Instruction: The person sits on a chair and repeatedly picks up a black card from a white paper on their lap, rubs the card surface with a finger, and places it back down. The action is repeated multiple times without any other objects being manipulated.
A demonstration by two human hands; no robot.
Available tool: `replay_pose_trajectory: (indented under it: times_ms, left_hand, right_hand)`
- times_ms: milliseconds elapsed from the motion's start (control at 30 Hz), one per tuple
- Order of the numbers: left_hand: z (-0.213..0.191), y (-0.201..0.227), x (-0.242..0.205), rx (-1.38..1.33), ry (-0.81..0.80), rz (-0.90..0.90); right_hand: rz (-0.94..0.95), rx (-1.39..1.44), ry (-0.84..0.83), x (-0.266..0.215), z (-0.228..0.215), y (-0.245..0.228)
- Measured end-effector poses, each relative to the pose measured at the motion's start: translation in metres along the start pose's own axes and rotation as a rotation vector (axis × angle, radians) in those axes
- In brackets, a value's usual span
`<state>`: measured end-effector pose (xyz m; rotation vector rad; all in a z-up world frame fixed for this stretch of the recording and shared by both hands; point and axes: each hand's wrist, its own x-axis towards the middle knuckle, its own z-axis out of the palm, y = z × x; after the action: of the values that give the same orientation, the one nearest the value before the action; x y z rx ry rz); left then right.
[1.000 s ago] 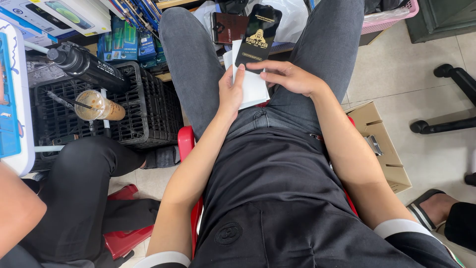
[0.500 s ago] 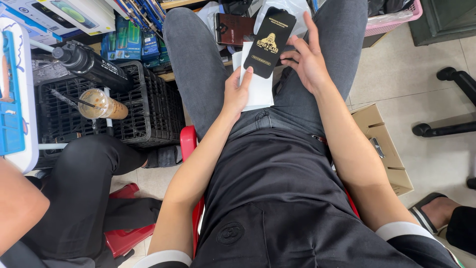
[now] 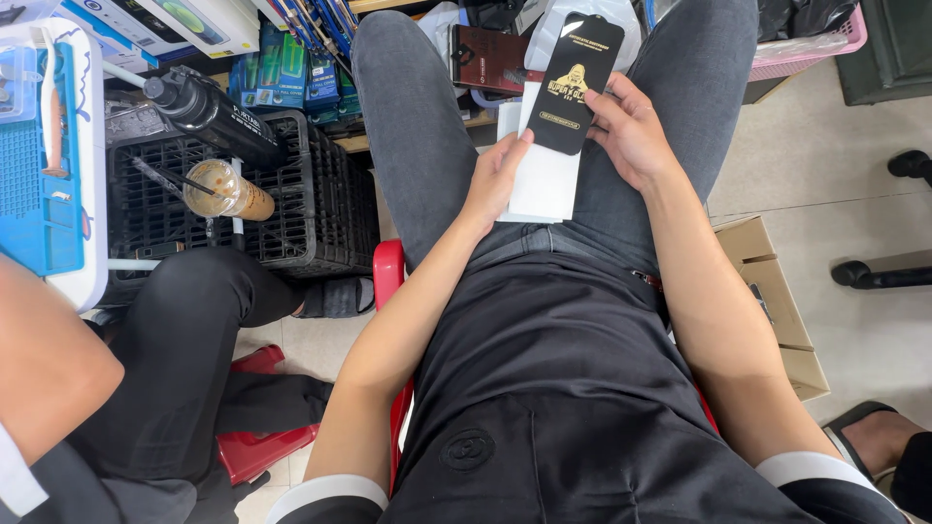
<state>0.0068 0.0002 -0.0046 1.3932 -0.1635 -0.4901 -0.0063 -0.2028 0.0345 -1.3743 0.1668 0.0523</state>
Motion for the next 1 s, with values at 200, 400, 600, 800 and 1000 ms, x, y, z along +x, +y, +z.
replay_pose_trajectory:
  times_ms: [200, 400, 600, 800, 1000]
  left_hand:
    - [0.001, 0.002, -0.002, -0.025, 0.054, 0.041]
    - [-0.001, -0.001, 0.0, 0.11, 0.117, 0.068]
    - [0.0, -0.009, 0.005, 0.205, 0.062, -0.009]
    - [0.0, -0.005, 0.002, 0.186, 0.065, 0.056]
    - [0.0, -0.007, 0.003, 0.153, 0.075, 0.079]
  right_hand:
    - [-0.011, -0.136, -0.163, -0.002, 0.0, 0.005]
    - [-0.021, 0.184, 0.102, 0.005, -0.006, 0.006]
    - [-0.065, 0.234, 0.131, 0.001, -0.003, 0.0]
    - [-0.062, 0.169, 0.074, -0.001, -0.002, -0.002]
    - [-0.06, 0.106, 0.041, -0.003, 0.001, -0.004]
